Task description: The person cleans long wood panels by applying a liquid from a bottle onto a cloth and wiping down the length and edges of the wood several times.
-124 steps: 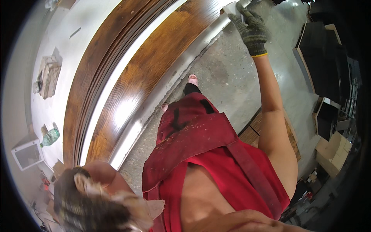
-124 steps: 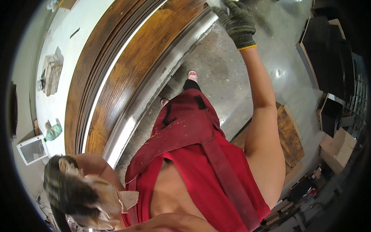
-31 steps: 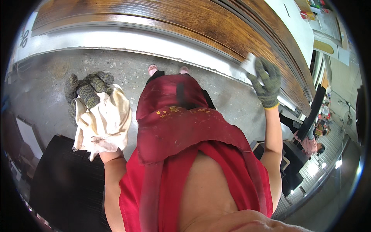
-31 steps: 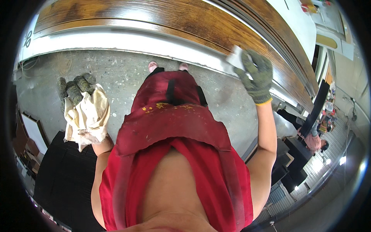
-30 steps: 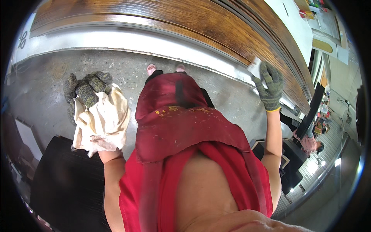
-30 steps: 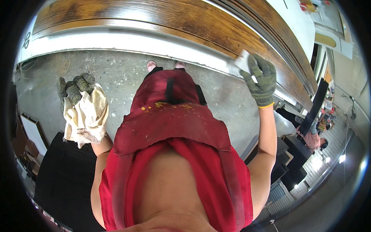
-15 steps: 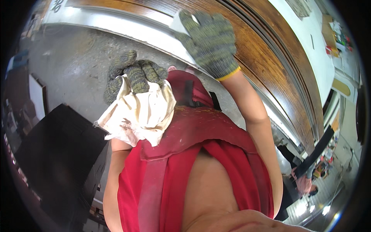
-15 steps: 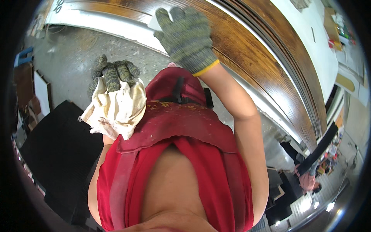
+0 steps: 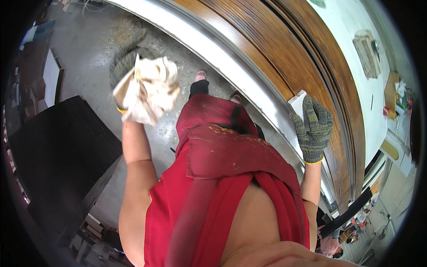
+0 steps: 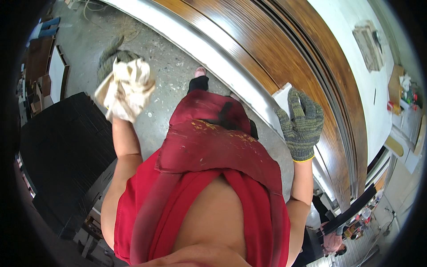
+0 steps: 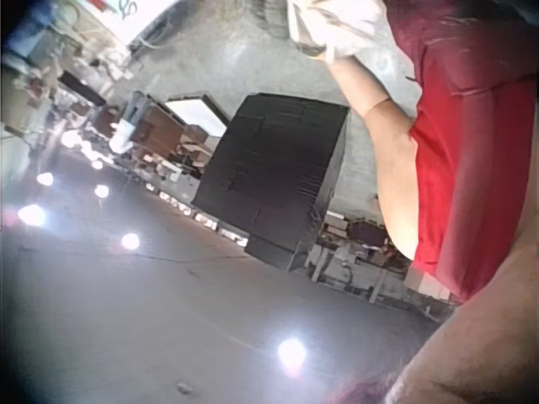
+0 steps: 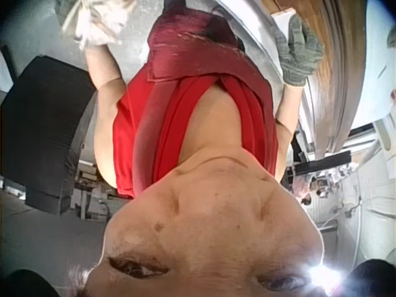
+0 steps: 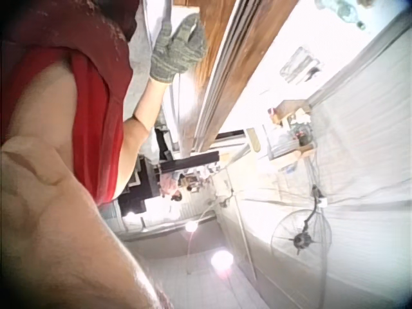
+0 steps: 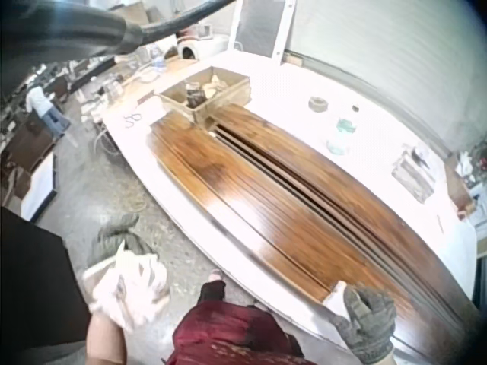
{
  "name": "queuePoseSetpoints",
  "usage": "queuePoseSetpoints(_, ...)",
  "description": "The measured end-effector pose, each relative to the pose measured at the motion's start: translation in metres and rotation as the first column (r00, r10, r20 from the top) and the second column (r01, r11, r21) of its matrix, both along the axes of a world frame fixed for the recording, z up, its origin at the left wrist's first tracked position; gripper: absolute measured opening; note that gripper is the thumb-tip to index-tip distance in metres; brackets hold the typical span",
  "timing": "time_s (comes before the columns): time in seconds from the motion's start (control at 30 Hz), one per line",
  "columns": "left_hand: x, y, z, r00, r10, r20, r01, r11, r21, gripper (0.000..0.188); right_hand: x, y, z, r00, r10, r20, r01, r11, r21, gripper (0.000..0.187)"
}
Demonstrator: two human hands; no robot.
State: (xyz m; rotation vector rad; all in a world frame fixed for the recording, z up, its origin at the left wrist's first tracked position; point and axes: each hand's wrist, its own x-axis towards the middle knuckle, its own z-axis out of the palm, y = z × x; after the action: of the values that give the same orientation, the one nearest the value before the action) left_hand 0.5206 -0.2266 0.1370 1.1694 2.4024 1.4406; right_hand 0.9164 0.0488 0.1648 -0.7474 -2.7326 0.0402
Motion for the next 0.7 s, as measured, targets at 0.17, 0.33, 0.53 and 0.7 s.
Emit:
queuePoseSetpoints(0.17, -0.163, 0.058, 0.013, 0.974, -0.223, -0.045, 0.22, 0.973, -0.066, 0.04, -0.12, 0.012, 0.006, 0.988, 0.15, -0.046, -0.15, 0.989, 0.009, 0.05)
queuePoseSetpoints(0.33, -0.263, 0.126, 0.043, 0.97, -0.223, 0.1, 0.243, 0.912, -0.33, 0.059, -0.237, 0.022, 0.001, 0.983, 0.185, -0.025, -0.182, 0.98, 0.078, 0.05)
queuePoseSetpoints(0.53, -0.358, 0.215, 0.014, 0.872, -0.45, 0.196, 0.49, 0.82, -0.297, 0.059, -0.176, 0.012, 0.002, 0.991, 0.111, 0.079, -0.114, 0.993, 0.026, 0.053)
queuePoseSetpoints(0.7, -0.35, 0.229, 0.01, 0.829, -0.549, 0.109, 0.553, 0.771, -0.316, 0.056, -0.142, -0.002, 0.002, 0.99, -0.029, 0.138, 0.025, 0.999, 0.027, 0.057)
